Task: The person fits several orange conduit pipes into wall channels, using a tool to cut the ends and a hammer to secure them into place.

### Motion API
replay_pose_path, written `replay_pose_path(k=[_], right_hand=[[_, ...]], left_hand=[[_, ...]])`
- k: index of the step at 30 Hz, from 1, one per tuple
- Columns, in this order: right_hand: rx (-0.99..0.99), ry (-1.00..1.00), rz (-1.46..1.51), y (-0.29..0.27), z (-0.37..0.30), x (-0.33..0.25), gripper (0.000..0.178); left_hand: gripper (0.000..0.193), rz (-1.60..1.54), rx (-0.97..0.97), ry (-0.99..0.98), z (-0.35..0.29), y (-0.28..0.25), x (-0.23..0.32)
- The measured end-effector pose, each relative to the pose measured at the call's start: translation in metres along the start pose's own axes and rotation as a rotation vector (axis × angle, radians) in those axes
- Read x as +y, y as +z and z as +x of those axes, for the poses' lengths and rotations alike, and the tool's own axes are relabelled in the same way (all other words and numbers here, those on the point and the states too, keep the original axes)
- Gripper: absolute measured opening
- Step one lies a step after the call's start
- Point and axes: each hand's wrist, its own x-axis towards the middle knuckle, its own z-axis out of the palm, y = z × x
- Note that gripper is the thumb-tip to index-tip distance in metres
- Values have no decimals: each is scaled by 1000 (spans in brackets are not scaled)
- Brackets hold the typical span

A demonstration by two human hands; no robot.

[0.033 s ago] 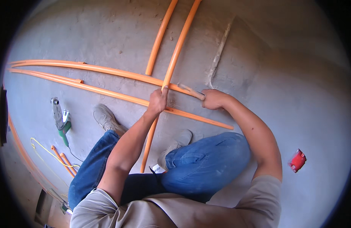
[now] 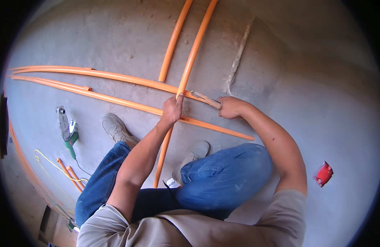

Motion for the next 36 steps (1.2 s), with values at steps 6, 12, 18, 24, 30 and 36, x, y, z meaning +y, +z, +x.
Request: replay_pose_path(k=[6,12,18,24,30,36], right_hand=[[-214,-66,-42,-2,9,-10,46],[-168,-193,60,6,27,6,40],[-215,-262,56,1,44,-8,41],[-304,-160,-15,-16,41,-27,67],[-241,-145,-72,-8,37,-35,60],[-131,-256,-97,-5,38,-30,48]], left_hand=[[63,-65,1,-5,-4,11,-6],[64,-60,4,-24,-13,12,4],[63,-74,49,0,-14,13,0],[63,-77,4,-53,-15,10,2],[61,-166,9,-56,-10,12,-13],[63,-169,-7,-33,-13,8,-6]])
